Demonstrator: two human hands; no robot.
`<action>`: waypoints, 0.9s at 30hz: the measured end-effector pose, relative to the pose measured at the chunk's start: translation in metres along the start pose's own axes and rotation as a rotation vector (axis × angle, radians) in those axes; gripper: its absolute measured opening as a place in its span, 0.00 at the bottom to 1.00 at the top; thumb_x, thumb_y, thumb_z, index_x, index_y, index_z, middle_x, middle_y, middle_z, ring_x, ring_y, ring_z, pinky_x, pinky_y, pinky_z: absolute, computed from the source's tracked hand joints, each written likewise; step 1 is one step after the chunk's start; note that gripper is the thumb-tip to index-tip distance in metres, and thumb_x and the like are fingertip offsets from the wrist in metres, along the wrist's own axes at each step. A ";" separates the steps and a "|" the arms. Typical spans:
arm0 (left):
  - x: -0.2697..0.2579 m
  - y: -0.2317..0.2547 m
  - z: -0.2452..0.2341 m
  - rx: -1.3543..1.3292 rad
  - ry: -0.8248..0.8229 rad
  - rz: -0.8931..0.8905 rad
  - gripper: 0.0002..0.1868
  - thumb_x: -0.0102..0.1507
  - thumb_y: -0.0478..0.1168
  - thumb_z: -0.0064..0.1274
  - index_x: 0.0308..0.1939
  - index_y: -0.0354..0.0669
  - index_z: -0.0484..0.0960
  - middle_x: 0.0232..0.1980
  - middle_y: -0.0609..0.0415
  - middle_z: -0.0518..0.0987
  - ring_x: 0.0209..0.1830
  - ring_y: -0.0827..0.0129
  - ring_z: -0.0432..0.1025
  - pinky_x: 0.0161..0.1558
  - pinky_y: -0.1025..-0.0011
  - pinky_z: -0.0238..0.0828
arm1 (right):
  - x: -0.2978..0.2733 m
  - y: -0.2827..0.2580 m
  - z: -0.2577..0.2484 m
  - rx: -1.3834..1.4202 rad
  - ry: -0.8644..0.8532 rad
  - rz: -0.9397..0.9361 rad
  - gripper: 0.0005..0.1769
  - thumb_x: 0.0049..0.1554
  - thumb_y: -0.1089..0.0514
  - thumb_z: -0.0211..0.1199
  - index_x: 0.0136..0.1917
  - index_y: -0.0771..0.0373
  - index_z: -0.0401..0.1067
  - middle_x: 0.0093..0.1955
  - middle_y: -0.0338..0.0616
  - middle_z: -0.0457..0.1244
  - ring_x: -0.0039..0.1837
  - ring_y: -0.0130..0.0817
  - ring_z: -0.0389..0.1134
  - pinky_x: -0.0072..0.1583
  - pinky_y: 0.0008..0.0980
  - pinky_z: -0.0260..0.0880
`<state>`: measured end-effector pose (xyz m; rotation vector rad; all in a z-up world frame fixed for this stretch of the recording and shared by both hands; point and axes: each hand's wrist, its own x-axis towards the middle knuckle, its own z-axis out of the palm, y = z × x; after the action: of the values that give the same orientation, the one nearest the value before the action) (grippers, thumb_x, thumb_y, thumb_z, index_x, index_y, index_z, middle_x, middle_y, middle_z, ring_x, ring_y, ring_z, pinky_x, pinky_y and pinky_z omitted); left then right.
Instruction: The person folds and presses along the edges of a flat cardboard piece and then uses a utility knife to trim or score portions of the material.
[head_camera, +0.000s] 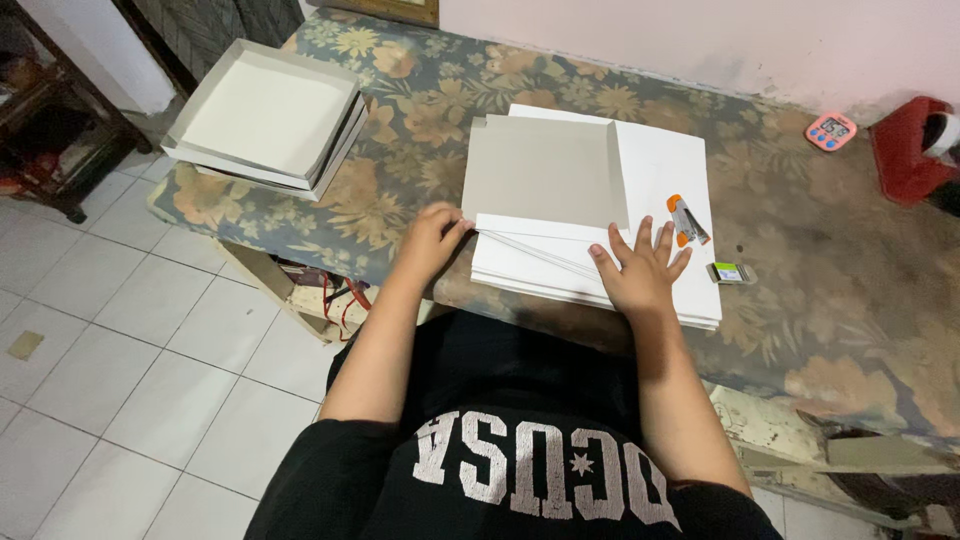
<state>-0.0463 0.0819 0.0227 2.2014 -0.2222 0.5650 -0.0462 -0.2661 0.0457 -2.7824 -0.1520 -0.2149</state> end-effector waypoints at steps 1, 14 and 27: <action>0.002 0.000 0.005 0.006 0.059 -0.011 0.16 0.64 0.48 0.58 0.38 0.36 0.83 0.48 0.44 0.81 0.48 0.52 0.75 0.48 0.61 0.73 | 0.000 0.000 0.001 0.000 0.000 -0.002 0.40 0.61 0.24 0.42 0.76 0.45 0.63 0.85 0.59 0.36 0.85 0.58 0.20 0.74 0.68 0.08; 0.034 -0.022 0.044 0.145 0.004 -0.354 0.24 0.67 0.59 0.49 0.42 0.39 0.73 0.38 0.41 0.82 0.39 0.45 0.76 0.42 0.53 0.71 | 0.002 0.002 0.001 0.015 -0.004 -0.017 0.41 0.60 0.23 0.43 0.76 0.47 0.64 0.85 0.62 0.37 0.85 0.60 0.20 0.73 0.70 0.10; 0.061 -0.041 0.049 0.268 -0.298 -0.481 0.29 0.67 0.63 0.40 0.46 0.44 0.86 0.49 0.42 0.84 0.52 0.45 0.77 0.54 0.54 0.69 | 0.000 0.000 0.002 0.036 0.019 -0.014 0.40 0.60 0.24 0.45 0.74 0.49 0.67 0.84 0.67 0.39 0.85 0.63 0.22 0.73 0.71 0.10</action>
<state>0.0373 0.0726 -0.0041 2.4773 0.2408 -0.0034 -0.0464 -0.2658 0.0439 -2.7435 -0.1687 -0.2398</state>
